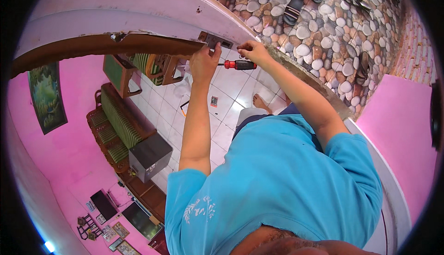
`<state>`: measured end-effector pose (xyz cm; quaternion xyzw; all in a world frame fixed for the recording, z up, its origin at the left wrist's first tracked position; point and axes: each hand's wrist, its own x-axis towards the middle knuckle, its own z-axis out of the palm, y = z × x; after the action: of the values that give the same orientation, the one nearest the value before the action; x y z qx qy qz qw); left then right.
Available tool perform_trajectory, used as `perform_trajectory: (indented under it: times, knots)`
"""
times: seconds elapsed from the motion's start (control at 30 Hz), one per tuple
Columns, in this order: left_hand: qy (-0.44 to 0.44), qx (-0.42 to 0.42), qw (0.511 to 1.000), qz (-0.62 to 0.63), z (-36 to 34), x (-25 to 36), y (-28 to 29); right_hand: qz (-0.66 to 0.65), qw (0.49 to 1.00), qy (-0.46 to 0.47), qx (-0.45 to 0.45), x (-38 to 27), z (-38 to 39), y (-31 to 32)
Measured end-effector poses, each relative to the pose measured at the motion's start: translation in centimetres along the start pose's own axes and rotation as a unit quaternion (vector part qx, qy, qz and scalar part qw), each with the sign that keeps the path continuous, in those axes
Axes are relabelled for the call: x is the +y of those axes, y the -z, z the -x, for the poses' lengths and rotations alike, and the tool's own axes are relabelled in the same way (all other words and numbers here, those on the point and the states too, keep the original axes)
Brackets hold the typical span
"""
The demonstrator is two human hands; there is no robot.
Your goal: The person trims a metal strike plate using pliers, aligns and screws it into the door frame using a screwdriver, and attaches the lock handle mechanism onto the door.
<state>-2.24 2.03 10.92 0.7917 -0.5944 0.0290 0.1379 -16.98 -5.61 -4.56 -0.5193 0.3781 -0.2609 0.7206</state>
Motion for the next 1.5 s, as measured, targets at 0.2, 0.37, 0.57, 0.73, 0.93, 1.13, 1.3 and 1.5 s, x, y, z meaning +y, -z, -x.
perform_trajectory:
  times: [0.2, 0.37, 0.57, 0.73, 0.93, 1.13, 1.3, 1.5]
  knots:
    - [0.003, -0.007, 1.000, 0.006, -0.1, -0.2, 0.0, 0.023, 0.999, -0.004, 0.025, -0.9, 0.4, -0.3]
    - [0.012, 0.002, 1.000, 0.026, 0.1, -1.1, -1.0, 0.059, 0.997, 0.018, 0.044, -4.7, 2.1, -0.4]
    - [-0.004, 0.013, 1.000, -0.001, 0.0, -0.6, -0.5, 0.075, 0.980, 0.164, 0.087, -8.6, 4.1, -0.7]
    - [-0.009, 0.017, 0.999, 0.030, 0.0, -1.2, -1.1, 0.045, 0.973, 0.203, 0.101, -10.4, 4.7, -2.0]
    - [-0.007, -0.004, 0.999, 0.048, -0.1, -0.9, -0.9, 0.090, 0.931, 0.324, 0.140, -11.9, 4.9, -3.4]
    - [-0.013, -0.002, 0.999, 0.044, 0.0, -1.4, -1.0, 0.084, 0.929, 0.330, 0.145, -12.7, 4.7, -4.6]
    - [-0.014, 0.013, 0.999, 0.043, 0.0, -0.9, -0.7, 0.092, 0.930, 0.328, 0.140, -13.0, 4.5, -4.8]
    - [-0.017, 0.007, 0.999, 0.048, 0.0, -1.5, -0.9, 0.092, 0.922, 0.347, 0.146, -13.3, 4.3, -5.3]
